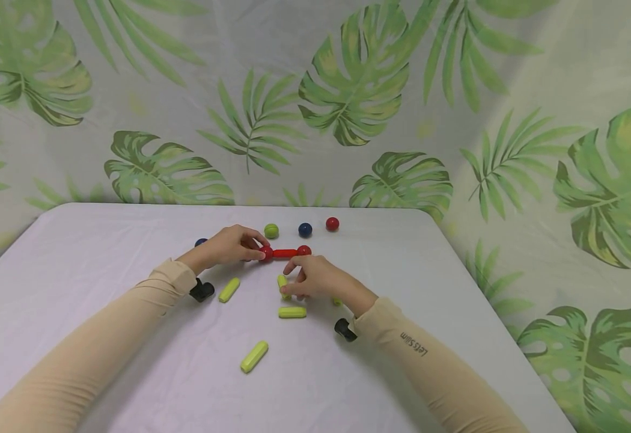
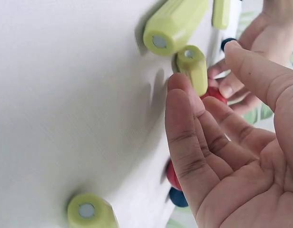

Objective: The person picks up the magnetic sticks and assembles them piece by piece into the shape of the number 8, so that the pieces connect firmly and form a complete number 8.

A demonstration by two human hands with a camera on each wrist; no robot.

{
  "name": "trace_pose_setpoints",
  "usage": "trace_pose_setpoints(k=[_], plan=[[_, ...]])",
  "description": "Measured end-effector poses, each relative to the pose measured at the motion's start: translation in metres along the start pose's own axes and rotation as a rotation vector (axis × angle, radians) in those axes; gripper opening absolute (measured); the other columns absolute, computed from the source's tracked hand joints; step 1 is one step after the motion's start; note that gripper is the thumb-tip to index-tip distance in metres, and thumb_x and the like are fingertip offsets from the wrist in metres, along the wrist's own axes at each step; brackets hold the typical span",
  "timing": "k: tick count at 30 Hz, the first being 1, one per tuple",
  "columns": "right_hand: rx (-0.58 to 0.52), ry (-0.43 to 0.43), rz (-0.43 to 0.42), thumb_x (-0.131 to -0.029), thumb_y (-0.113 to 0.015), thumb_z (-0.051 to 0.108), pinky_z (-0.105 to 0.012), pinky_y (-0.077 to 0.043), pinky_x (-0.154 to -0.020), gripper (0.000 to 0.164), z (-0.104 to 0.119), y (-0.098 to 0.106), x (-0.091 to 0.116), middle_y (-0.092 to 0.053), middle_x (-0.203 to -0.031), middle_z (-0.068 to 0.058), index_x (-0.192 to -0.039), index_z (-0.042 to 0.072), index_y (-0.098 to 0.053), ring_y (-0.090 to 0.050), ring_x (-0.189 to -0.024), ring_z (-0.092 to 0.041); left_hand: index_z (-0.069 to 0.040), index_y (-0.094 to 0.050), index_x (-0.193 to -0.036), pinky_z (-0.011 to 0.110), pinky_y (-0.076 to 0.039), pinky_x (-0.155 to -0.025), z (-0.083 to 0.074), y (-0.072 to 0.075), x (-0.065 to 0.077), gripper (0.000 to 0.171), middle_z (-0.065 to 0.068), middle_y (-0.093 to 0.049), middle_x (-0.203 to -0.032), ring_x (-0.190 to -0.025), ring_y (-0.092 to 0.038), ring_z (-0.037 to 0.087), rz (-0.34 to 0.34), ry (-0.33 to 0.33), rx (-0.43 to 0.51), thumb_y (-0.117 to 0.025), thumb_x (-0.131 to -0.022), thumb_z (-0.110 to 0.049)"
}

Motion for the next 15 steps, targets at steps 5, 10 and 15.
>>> trace_pose_setpoints(k=[5,10,15], plan=[[0.0,-0.006,-0.015,-0.098,-0.081,0.028,-0.027,-0.055,-0.073,0.043,-0.0006,-0.0027,-0.0011,-0.077,-0.088,-0.001,-0.133,0.008,-0.066,-0.072,-0.077,-0.016,-0.015,-0.074,-0.132,0.026,-0.05,-0.073,-0.0013,0.0,0.0014,0.033,0.011,-0.077,-0.117,-0.088,-0.067,0.021,0.0,0.004,0.0,-0.077,-0.101,-0.025],[-0.001,-0.009,-0.033,-0.097,-0.082,0.029,-0.025,-0.052,-0.07,0.044,-0.0006,-0.004,-0.003,-0.075,-0.084,-0.001,-0.131,0.008,-0.066,-0.07,-0.073,-0.016,-0.015,-0.075,-0.131,0.026,-0.05,-0.072,-0.0007,0.0003,0.0008,0.032,0.01,-0.077,-0.116,-0.087,-0.067,0.02,-0.003,-0.004,0.0,-0.077,-0.101,-0.025],[0.009,-0.006,-0.045,-0.097,-0.083,0.029,-0.025,-0.051,-0.068,0.043,0.0007,-0.0051,-0.0044,-0.075,-0.082,-0.001,-0.13,0.007,-0.066,-0.069,-0.071,-0.015,-0.016,-0.075,-0.131,0.026,-0.049,-0.072,-0.0003,0.0002,0.0001,0.032,0.01,-0.078,-0.115,-0.087,-0.067,0.02,-0.006,-0.012,-0.006,-0.076,-0.101,-0.024]])
Point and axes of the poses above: each hand's wrist, its own x-axis away from the middle knuckle, its own y-axis out of the back of the hand, z = x × y, the point moved 7 cm from there along -x, towards the middle knuckle
